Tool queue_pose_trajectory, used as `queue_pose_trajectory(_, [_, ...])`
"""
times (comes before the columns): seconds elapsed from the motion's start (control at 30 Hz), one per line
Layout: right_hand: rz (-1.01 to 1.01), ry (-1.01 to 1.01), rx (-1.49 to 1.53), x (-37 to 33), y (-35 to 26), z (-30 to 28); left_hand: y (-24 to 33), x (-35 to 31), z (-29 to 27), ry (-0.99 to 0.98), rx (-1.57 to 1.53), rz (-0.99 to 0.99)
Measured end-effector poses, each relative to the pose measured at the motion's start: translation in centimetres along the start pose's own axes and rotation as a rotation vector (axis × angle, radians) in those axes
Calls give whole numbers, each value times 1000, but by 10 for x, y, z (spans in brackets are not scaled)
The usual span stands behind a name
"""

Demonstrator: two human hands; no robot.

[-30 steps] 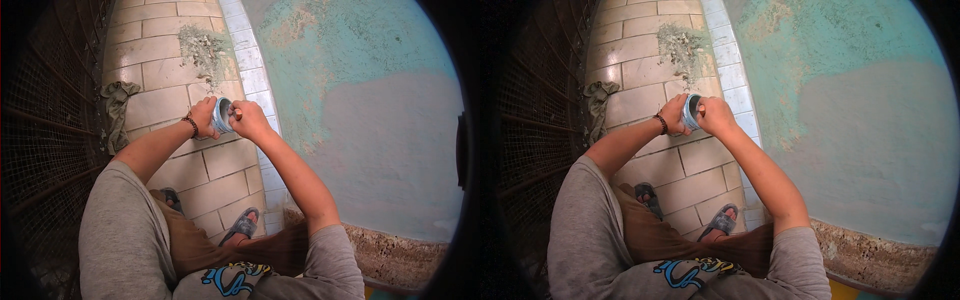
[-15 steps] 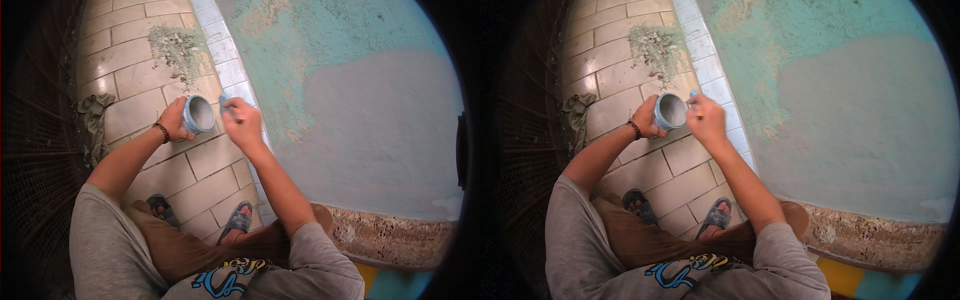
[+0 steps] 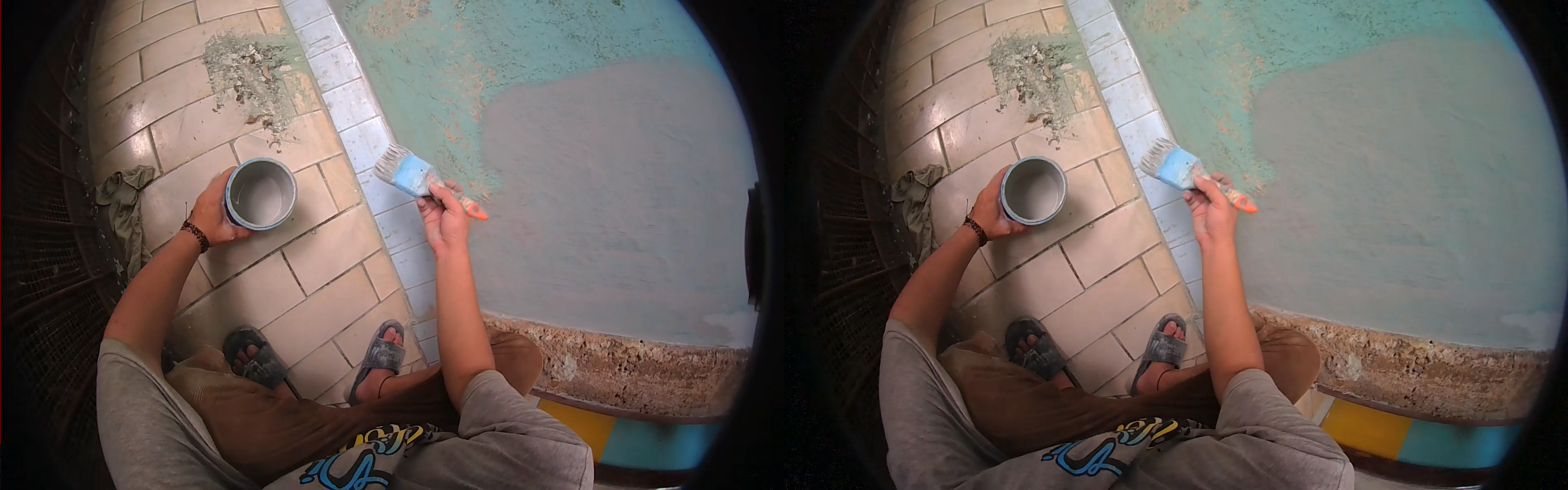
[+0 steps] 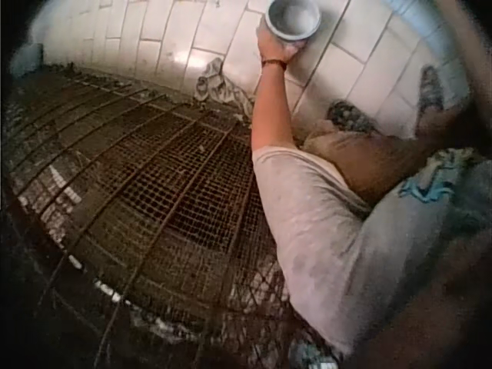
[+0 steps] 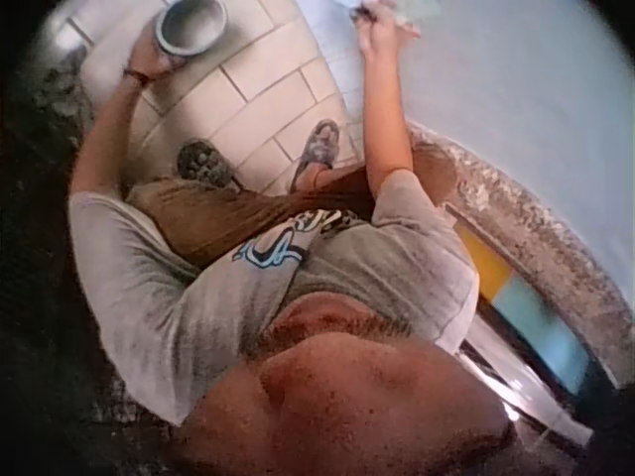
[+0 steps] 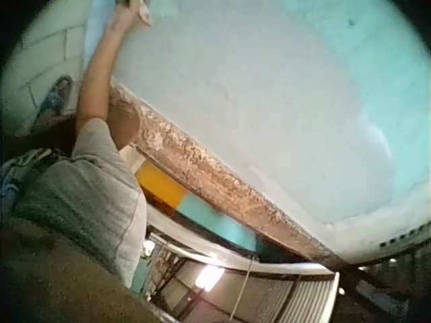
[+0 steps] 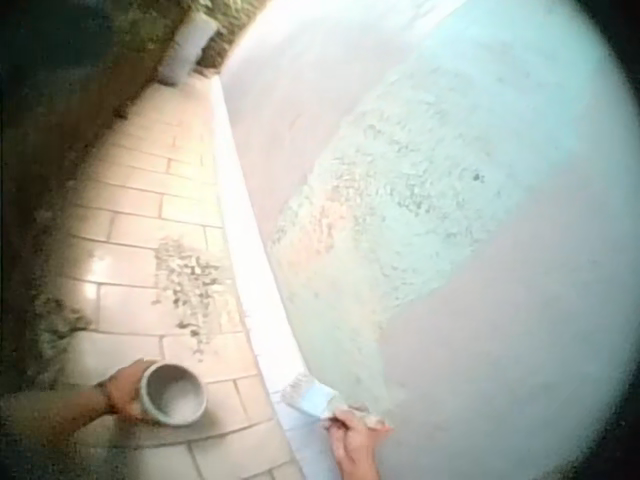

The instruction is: The person paints a textured wall with light gray or blue paint using a paint brush.

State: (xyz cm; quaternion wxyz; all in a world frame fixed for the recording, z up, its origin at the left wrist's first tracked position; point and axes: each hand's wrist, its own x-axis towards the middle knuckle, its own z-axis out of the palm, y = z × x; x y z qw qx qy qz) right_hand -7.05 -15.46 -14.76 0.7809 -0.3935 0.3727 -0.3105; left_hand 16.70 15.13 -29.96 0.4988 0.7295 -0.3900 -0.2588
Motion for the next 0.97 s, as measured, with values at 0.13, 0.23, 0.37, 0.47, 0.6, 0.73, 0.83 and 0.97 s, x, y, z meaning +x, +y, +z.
queue_pose_trajectory(0.13, [-684,2,-1007,14,2,32,-30,-4,-13,-3,585,-17])
queue_pose_trajectory(0.23, [-1074,-235,-1460,39,8,37,-20,-5,-29,-299,752,-257])
queue_pose_trajectory(0.37, [-1059,-369,-1696,63,19,41,-17,1,-24,-319,740,-288])
queue_pose_trajectory(0.47, [-999,-390,-1811,79,27,41,-12,1,-22,-337,750,-343])
queue_pose_trajectory(0.6, [-1108,-285,-1791,76,4,46,-10,0,-27,-343,749,-380])
queue_pose_trajectory(0.73, [-1153,-304,-1708,46,-6,49,-6,5,-25,-345,767,-396])
queue_pose_trajectory(0.83, [-1036,-366,-1815,63,24,37,-7,4,-27,-341,766,-393])
queue_pose_trajectory(0.97, [-1003,-360,-1889,90,28,30,-10,5,-23,-345,738,-382])
